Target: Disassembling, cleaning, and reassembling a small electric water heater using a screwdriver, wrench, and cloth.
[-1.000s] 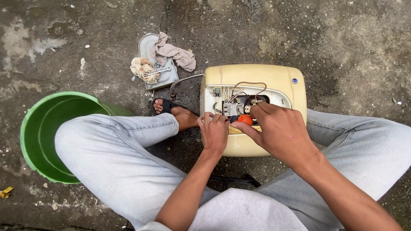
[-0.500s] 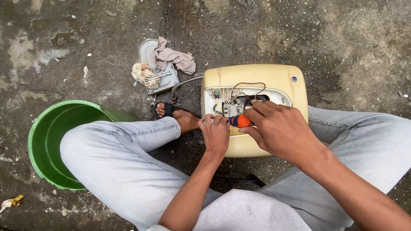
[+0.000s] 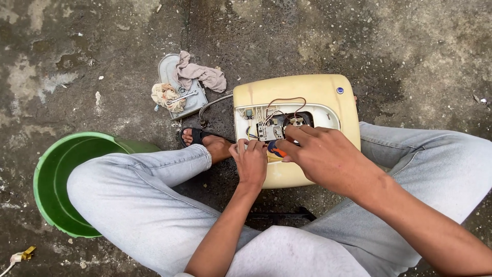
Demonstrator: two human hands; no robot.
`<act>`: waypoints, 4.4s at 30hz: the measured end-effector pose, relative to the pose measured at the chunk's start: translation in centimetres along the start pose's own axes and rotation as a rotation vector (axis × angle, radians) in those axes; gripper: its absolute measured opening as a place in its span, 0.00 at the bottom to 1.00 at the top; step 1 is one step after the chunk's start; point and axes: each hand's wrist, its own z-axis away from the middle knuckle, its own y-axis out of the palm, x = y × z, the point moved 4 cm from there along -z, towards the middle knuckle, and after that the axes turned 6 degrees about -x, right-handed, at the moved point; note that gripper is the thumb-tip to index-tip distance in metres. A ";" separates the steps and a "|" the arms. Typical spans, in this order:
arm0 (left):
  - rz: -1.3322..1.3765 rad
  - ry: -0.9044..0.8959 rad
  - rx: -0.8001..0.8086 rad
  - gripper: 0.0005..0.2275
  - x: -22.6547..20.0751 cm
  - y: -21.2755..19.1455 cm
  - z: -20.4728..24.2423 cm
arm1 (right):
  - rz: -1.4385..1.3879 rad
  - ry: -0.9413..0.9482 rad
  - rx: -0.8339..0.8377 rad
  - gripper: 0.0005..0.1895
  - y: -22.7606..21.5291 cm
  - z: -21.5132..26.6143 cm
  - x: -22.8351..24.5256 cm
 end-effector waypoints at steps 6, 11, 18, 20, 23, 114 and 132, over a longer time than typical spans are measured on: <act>0.004 -0.034 -0.008 0.04 0.3 0.2 0.1 | 0.009 0.133 -0.181 0.23 2.0 -0.2 -1.2; -0.023 0.002 -0.004 0.03 0.4 0.7 0.2 | -0.029 0.197 -0.088 0.26 0.4 -0.5 -1.1; -0.015 0.007 0.008 0.04 0.6 1.0 0.2 | 0.037 0.034 0.067 0.13 0.6 -0.6 -1.0; -0.003 -0.017 0.009 0.04 0.8 1.2 0.5 | 0.024 0.068 0.063 0.17 1.2 -0.6 -1.3; 0.002 -0.053 0.013 0.06 0.6 0.8 0.8 | 0.014 0.116 0.037 0.22 1.6 -0.6 -1.1; -0.016 -0.028 0.130 0.07 0.5 0.9 -0.1 | -0.113 0.027 -0.204 0.12 3.4 -1.7 2.5; 0.039 0.032 0.004 0.02 -0.1 -0.7 -0.1 | -0.292 -0.044 -0.297 0.10 2.8 -1.6 2.6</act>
